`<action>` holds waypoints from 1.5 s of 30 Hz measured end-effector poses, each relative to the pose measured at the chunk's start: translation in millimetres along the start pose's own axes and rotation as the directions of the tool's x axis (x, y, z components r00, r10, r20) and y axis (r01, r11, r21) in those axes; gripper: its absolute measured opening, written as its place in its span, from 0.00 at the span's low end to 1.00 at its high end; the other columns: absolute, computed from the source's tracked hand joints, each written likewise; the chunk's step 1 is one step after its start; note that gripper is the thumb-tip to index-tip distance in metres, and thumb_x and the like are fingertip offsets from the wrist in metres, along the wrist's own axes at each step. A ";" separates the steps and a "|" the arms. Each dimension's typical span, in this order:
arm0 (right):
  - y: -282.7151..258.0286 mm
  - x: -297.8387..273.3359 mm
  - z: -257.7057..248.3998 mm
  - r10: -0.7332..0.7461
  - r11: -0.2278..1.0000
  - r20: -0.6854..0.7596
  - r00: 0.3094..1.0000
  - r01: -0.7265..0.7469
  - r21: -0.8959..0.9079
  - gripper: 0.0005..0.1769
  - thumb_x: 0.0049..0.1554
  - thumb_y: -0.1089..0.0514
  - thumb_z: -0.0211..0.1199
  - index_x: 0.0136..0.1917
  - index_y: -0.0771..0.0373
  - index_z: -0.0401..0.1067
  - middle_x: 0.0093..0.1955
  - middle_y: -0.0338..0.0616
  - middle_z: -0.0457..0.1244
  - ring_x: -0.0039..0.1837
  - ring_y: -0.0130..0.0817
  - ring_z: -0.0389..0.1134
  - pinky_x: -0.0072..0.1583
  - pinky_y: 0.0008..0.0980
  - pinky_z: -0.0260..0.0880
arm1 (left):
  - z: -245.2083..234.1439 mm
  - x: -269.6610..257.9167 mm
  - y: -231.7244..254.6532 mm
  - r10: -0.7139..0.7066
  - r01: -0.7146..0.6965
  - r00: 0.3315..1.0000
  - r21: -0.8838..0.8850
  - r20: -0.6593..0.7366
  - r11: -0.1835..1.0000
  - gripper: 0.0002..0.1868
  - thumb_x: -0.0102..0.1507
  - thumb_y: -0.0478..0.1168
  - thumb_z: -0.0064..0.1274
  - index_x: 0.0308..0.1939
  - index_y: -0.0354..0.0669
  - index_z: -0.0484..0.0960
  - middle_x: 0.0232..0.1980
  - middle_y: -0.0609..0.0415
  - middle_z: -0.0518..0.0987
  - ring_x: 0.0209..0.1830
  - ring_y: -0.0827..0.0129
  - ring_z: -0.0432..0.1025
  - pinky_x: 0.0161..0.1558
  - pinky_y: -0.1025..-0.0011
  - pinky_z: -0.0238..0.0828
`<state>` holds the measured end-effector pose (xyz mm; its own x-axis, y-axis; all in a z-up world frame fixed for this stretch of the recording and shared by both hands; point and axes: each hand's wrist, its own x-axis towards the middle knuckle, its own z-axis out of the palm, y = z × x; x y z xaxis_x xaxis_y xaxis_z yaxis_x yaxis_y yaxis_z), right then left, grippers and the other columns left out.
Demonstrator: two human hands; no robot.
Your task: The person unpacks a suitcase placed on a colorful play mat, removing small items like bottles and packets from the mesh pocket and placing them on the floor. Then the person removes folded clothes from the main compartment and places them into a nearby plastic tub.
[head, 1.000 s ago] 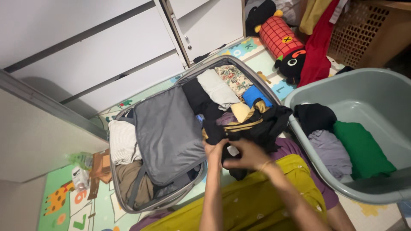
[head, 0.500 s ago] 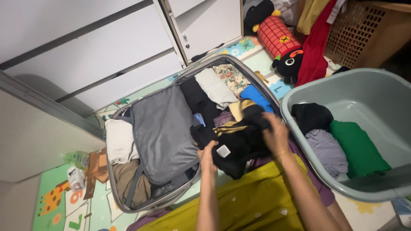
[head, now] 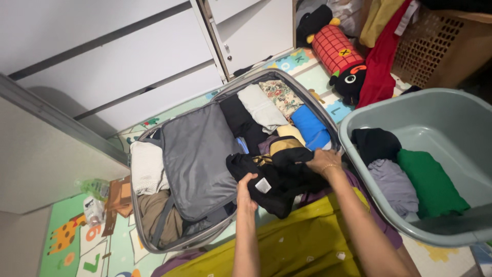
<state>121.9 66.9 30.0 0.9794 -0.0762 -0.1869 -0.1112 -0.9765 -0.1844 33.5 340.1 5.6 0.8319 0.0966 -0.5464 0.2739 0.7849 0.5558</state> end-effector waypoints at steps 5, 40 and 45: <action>-20.8 -27.7 -7.3 -0.069 0.866 -0.267 0.961 0.191 0.462 0.37 0.40 0.45 0.78 0.60 0.60 0.72 0.54 0.58 0.69 0.59 0.57 0.70 0.60 0.47 0.70 | 5.2 -6.7 3.0 -0.066 0.077 0.991 -0.097 0.117 0.992 0.18 0.51 0.37 0.61 0.45 0.37 0.81 0.38 0.49 0.83 0.35 0.56 0.79 0.41 0.60 0.81; 22.8 -155.2 -50.2 0.009 -0.543 0.085 0.996 -0.067 0.837 0.33 0.52 0.58 0.69 0.69 0.52 0.65 0.67 0.49 0.64 0.65 0.45 0.68 0.61 0.48 0.73 | 138.3 -75.9 -44.4 0.153 -0.143 0.907 -0.056 0.393 0.988 0.33 0.52 0.29 0.66 0.62 0.37 0.76 0.54 0.47 0.83 0.51 0.57 0.80 0.54 0.61 0.79; 68.8 -161.9 -20.7 -0.090 -0.800 0.185 0.979 -0.182 0.572 0.25 0.56 0.51 0.67 0.63 0.64 0.73 0.58 0.50 0.71 0.56 0.44 0.73 0.58 0.43 0.73 | 182.3 -94.8 -94.2 -0.031 0.017 0.903 0.035 0.429 0.999 0.32 0.54 0.32 0.65 0.63 0.37 0.75 0.55 0.46 0.81 0.52 0.55 0.78 0.54 0.60 0.77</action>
<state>-40.8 7.9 67.5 0.9374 0.0505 -0.3446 -0.1853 0.9100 -0.3709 16.8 145.5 119.3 0.9497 -0.1998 -0.2412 0.3051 0.7644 0.5680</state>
